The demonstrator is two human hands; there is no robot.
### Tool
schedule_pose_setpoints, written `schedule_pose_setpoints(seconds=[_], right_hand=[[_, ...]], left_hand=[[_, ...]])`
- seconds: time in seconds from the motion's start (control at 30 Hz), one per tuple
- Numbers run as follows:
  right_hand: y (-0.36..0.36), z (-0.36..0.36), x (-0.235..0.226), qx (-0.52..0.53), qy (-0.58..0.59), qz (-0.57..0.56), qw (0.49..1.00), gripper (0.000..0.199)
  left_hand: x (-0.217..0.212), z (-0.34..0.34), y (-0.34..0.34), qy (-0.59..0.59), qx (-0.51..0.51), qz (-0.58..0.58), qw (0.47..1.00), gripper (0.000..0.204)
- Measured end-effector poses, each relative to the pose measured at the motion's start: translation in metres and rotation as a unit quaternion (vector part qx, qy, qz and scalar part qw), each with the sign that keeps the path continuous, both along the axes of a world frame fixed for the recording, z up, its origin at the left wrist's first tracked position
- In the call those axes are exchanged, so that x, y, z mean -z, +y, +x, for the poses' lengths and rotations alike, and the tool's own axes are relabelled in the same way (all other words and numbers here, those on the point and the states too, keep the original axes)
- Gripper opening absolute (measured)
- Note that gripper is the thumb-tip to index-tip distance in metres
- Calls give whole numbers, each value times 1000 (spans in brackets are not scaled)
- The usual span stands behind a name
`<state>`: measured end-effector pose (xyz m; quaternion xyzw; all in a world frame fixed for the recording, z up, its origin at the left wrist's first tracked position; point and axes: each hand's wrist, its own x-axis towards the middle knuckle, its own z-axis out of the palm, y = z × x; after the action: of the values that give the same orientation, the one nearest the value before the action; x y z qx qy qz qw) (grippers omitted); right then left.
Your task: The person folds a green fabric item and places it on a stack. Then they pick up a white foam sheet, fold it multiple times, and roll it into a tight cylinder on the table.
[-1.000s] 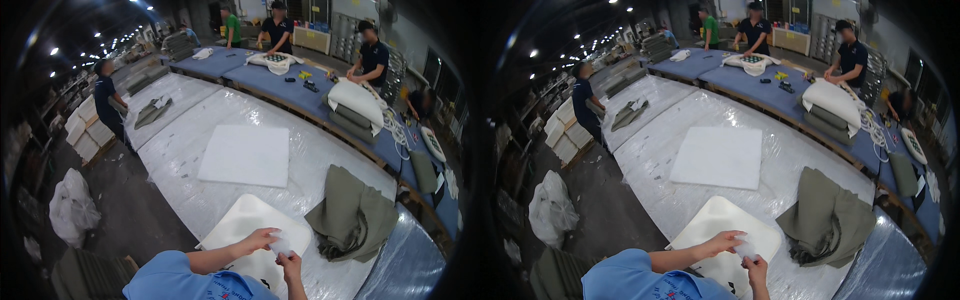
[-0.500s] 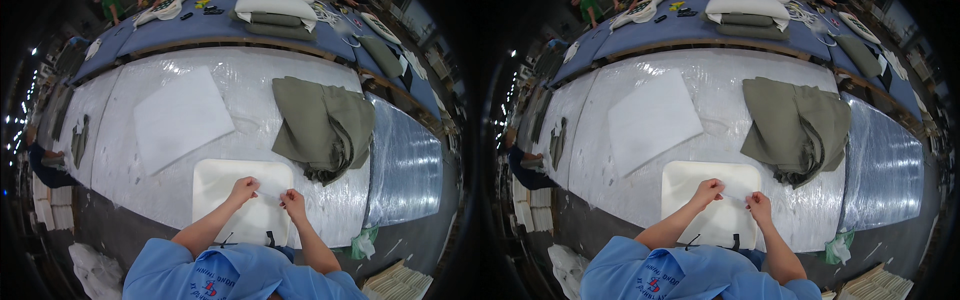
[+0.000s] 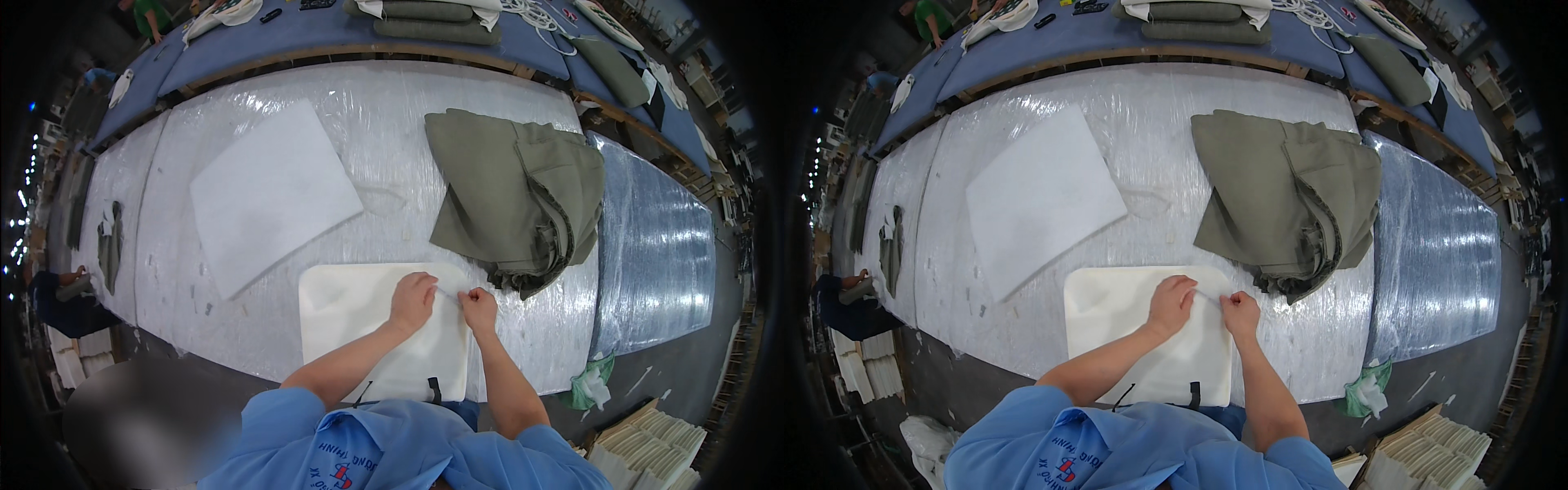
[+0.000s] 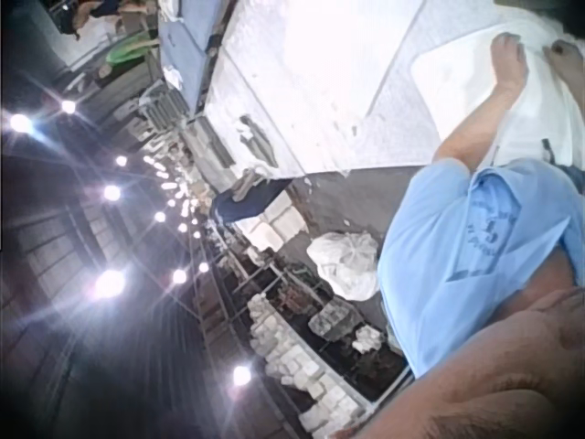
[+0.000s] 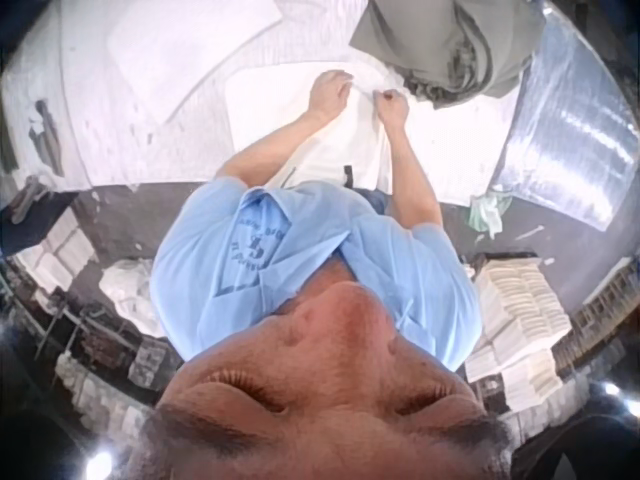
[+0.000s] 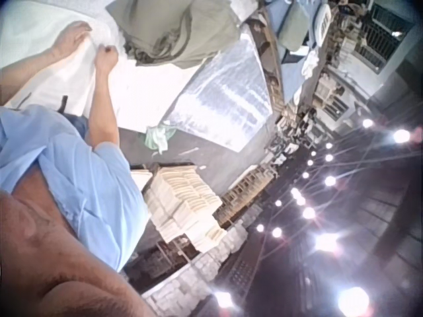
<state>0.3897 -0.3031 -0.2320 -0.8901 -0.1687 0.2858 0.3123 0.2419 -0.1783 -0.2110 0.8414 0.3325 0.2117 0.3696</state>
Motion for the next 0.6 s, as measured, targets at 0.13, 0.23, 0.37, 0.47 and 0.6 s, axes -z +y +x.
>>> schedule_pose_setpoints(seconds=[0.13,0.23,0.37,0.47,0.6], right_hand=[[1,2,-1,-12,-14,-20,1000,31],[4,7,-6,-38,1,-26,999,28],[9,3,-28,3,-18,115,993,19],[25,-8,-22,-42,97,246,963,17],[44,22,7,182,421,197,866,20]], left_hand=[[13,16,-24,54,54,43,996,45],[22,27,-29,132,48,33,990,63],[29,28,-28,205,65,23,976,78],[35,23,-29,183,56,59,980,76],[30,27,-32,221,86,69,969,76]])
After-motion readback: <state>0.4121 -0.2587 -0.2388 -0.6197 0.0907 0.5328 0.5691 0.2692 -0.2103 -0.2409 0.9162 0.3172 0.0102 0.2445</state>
